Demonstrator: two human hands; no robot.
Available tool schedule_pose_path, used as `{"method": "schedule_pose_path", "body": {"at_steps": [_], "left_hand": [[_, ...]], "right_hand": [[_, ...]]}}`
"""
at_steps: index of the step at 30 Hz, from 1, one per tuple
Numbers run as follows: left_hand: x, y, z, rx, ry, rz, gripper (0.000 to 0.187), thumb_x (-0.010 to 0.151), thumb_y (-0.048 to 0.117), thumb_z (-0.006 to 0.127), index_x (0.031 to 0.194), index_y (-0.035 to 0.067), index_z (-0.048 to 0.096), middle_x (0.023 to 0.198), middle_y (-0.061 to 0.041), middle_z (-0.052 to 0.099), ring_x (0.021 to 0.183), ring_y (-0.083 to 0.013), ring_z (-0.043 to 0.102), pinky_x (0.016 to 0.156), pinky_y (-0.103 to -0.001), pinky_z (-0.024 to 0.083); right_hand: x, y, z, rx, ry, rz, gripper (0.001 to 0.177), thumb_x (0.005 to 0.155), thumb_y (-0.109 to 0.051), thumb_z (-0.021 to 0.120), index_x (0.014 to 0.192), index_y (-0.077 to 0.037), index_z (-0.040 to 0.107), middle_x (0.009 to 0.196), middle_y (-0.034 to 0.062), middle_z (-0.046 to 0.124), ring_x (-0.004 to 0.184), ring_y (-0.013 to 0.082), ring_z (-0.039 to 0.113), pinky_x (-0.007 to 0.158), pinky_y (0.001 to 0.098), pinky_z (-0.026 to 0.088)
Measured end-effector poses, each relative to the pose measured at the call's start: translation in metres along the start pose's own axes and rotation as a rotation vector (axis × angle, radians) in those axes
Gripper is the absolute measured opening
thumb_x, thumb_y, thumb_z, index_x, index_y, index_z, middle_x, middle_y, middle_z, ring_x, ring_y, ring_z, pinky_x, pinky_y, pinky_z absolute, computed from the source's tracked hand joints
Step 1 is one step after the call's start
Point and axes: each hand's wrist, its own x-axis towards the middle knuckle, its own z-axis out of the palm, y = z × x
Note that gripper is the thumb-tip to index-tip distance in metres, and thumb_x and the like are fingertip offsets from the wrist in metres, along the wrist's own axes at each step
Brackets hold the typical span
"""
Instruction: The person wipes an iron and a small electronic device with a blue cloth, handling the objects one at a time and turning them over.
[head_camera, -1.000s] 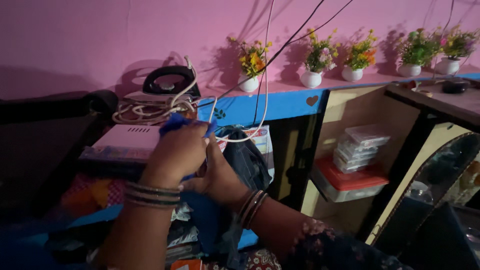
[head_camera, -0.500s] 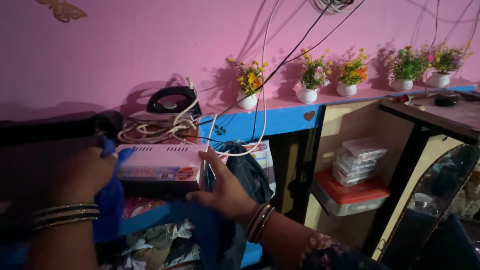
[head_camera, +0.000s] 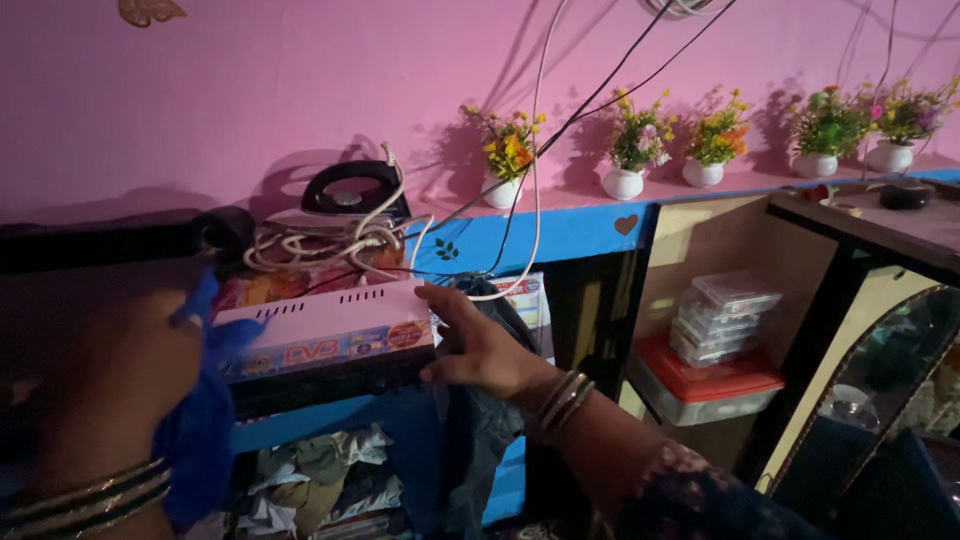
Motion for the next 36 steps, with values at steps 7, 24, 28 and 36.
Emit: {"method": "schedule_pose_path", "body": {"at_steps": [7, 24, 28, 36], "left_hand": [[-0.031, 0.089, 0.01, -1.868, 0.316, 0.452, 0.037, 0.097, 0.008, 0.066, 0.13, 0.014, 0.052, 0.114, 0.0, 0.06, 0.102, -0.0115, 0.06, 0.096, -0.03, 0.055], [-0.004, 0.115, 0.055, -0.076, 0.263, 0.937, 0.046, 0.089, 0.042, 0.063, 0.125, 0.013, 0.066, 0.136, -0.016, 0.064, 0.128, -0.0368, 0.056, 0.1, -0.058, 0.04], [0.003, 0.101, 0.069, 0.099, -0.059, 0.763, 0.054, 0.092, 0.054, 0.053, 0.133, 0.02, 0.066, 0.137, -0.01, 0.064, 0.127, -0.0349, 0.056, 0.105, -0.06, 0.037], [0.003, 0.094, 0.075, -0.004, -0.045, 0.801, 0.055, 0.093, 0.053, 0.053, 0.129, 0.013, 0.067, 0.132, -0.011, 0.067, 0.124, -0.0338, 0.06, 0.102, -0.05, 0.046]], "right_hand": [[-0.015, -0.071, 0.045, -0.416, 0.159, -0.473, 0.107, 0.085, -0.006, 0.084, 0.165, -0.008, 0.013, 0.17, 0.0179, 0.027, 0.159, 0.0279, 0.029, 0.13, 0.0416, 0.026], [-0.002, -0.032, 0.016, 0.296, 0.792, -0.219, 0.045, 0.096, -0.011, 0.064, 0.14, -0.006, 0.057, 0.116, 0.0113, 0.066, 0.098, 0.0181, 0.063, 0.085, 0.0323, 0.056], [-0.009, 0.001, 0.032, -0.489, 0.608, -0.34, 0.044, 0.108, -0.018, 0.057, 0.146, 0.002, 0.05, 0.14, 0.0201, 0.056, 0.13, 0.0279, 0.054, 0.113, 0.0373, 0.042], [-0.051, 0.022, 0.087, -0.146, 0.651, -0.291, 0.039, 0.105, -0.013, 0.055, 0.141, 0.002, 0.057, 0.141, 0.0207, 0.054, 0.131, 0.0281, 0.053, 0.111, 0.0367, 0.041]]}}
